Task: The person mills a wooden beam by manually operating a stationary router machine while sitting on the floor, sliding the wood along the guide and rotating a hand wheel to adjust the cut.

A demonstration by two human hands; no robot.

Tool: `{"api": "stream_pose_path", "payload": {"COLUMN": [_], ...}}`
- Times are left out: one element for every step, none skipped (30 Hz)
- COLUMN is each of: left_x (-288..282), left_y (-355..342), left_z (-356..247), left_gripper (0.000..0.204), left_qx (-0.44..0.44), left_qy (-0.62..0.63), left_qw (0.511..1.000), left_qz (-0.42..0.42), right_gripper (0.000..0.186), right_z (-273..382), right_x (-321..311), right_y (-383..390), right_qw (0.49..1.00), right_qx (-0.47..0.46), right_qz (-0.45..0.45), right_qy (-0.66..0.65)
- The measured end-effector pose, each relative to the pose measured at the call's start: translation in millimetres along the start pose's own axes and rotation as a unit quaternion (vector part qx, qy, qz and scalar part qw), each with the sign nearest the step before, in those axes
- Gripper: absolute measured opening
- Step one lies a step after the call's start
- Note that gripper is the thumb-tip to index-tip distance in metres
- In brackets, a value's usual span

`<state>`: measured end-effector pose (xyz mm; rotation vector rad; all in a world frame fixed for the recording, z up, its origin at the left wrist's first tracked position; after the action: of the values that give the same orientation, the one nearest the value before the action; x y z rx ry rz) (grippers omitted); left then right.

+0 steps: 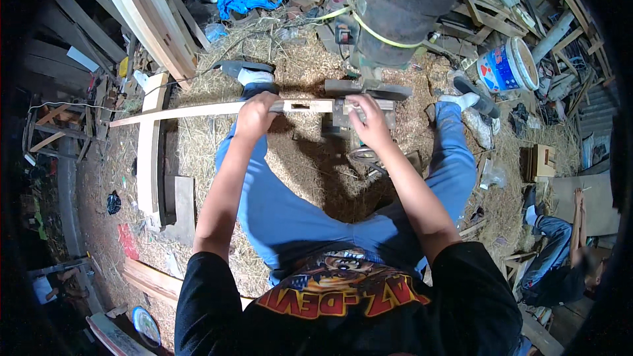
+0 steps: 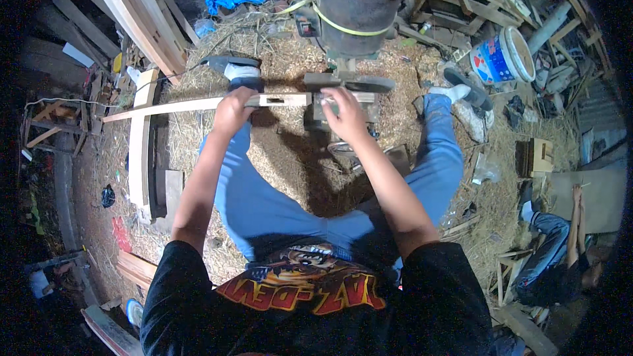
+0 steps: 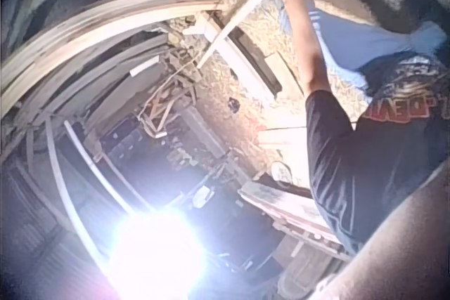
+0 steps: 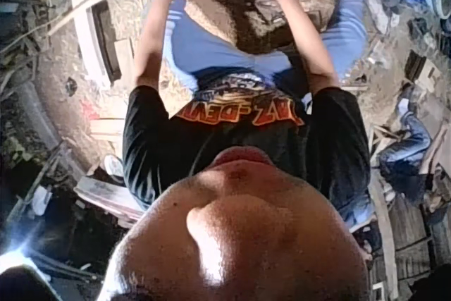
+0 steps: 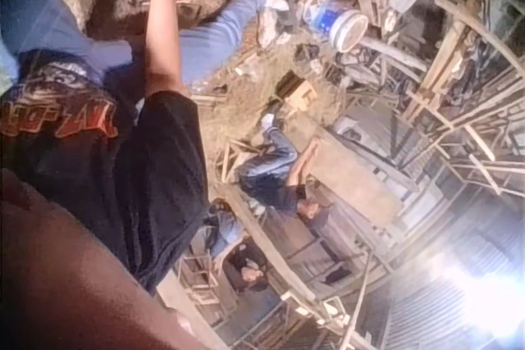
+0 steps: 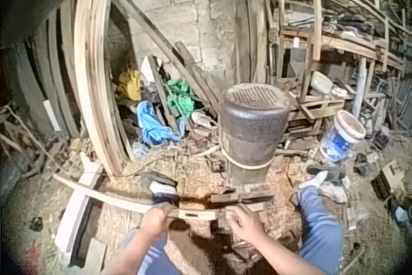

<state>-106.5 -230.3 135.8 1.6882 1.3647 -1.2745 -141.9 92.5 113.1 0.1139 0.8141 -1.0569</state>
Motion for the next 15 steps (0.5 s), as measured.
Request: {"api": "stream_pose_path", "payload": {"left_x": [-7,-17,-24,-30,-33,-34,-35,-34,-33,-32,-28,-26,-23,-22,-20], "left_y": [2,3,5,6,10,12,13,16,18,21,25,28,31,35,38], "left_z": [-6,-18,-29,-40,-49,-58,-68,-76,-84,-91,-97,-103,-107,-112,-117], "left_gripper": [0.037,0.037,0.038,0.038,0.039,0.039,0.039,0.039,0.039,0.039,0.039,0.042,0.043,0.043,0.044], "left_qx": [0.006,0.016,0.024,0.032,0.036,0.042,0.049,0.054,0.057,0.061,0.066,0.082,0.082,0.083,0.084], "left_qy": [0.002,0.001,0.002,0.003,0.003,0.000,-0.004,-0.006,-0.007,-0.007,-0.006,-0.022,-0.025,-0.027,-0.029], "left_qw": [1.000,1.000,1.000,0.999,0.999,0.999,0.998,0.998,0.997,0.997,0.996,0.993,0.993,0.994,0.994], "left_qz": [-0.009,-0.014,-0.017,-0.019,-0.022,-0.027,-0.033,-0.038,-0.047,-0.055,-0.061,-0.080,-0.075,-0.067,-0.060], "right_gripper": [0.036,0.045,0.048,0.052,0.056,0.060,0.057,0.055,0.052,0.048,0.044,0.041,0.039,0.037,0.037], "right_z": [2,-5,-8,-10,-8,4,1,7,14,16,15,14,14,13,13], "right_x": [2,6,8,10,14,10,8,5,1,-4,-9,-13,-15,-16,-17], "right_y": [-5,-10,-17,-22,-20,-18,-17,-14,-12,-9,-2,4,8,14,20], "right_qw": [0.998,0.993,0.963,0.911,0.837,0.783,0.714,0.704,0.693,0.703,0.713,0.722,0.729,0.734,0.740], "right_qx": [0.020,0.074,0.170,0.261,0.344,0.359,0.370,0.350,0.329,0.322,0.316,0.311,0.308,0.307,0.306], "right_qz": [0.018,0.034,0.068,0.100,0.133,0.162,0.232,0.232,0.232,0.227,0.220,0.214,0.204,0.194,0.183], "right_qy": [-0.052,-0.084,-0.196,-0.304,-0.405,-0.481,-0.547,-0.573,-0.598,-0.592,-0.586,-0.580,-0.577,-0.574,-0.571]}}
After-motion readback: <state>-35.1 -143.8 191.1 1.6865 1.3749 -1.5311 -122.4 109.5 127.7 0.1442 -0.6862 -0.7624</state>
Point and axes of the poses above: each hand's wrist, its own y-axis away from the middle knuckle, its own x-axis out of the palm, z = x × y, the point moved 3 cm from there along -y, towards the middle knuckle, and after that the axes turned 12 degrees about z, right-handed, at the moved point
